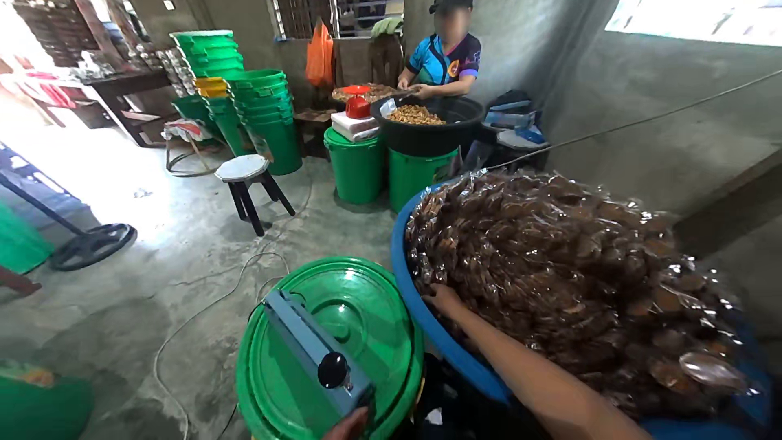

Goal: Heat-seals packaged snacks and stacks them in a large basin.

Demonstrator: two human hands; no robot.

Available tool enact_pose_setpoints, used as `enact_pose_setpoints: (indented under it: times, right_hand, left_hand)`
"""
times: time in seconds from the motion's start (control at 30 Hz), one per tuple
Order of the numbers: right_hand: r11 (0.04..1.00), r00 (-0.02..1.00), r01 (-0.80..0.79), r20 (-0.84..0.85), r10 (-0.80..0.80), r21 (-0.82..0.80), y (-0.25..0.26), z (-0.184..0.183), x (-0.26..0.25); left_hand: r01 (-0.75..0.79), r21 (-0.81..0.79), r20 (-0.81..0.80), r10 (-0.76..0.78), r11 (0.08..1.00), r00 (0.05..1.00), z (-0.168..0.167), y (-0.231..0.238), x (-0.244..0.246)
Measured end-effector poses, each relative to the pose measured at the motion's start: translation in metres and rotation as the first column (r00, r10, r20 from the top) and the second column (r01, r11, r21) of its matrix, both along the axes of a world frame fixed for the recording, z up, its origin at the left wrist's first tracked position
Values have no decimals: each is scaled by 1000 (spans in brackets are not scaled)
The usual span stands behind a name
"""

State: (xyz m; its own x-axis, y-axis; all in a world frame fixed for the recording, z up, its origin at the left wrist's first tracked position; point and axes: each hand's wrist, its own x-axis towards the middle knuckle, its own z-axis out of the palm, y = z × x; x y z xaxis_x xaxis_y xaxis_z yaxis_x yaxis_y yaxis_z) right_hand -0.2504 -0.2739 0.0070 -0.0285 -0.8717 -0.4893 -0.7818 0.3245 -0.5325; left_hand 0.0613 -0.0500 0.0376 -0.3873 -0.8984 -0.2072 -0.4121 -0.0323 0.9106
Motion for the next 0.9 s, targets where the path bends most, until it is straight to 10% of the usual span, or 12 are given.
enact_pose_setpoints:
  times: [0.2,0.47,0.67,0.77,0.9]
  right_hand:
    - [993,943,119,311,-118,17,27,-6,-9]
    - [961,950,94,313,-8,-261,72,50,-8]
    - [486,813,-282,64,579,-827,178,5,56]
    - [688,657,-364,352,667,-628,191,12,65]
    - [973,567,-171,823,-33,156,172,34,87]
  left_hand:
    - [299,-7,-311,-286,954,906,7,-19,-49]
    - [202,275,-582,-4,940,813,-1,-16,-58]
    - [109,698,-654,567,708,500,-10,-14,-80]
    - [2,763,-596,701,647,391,-20,-6,-70]
    - [-358,470,-480,574,807,663,-35,6,-50]
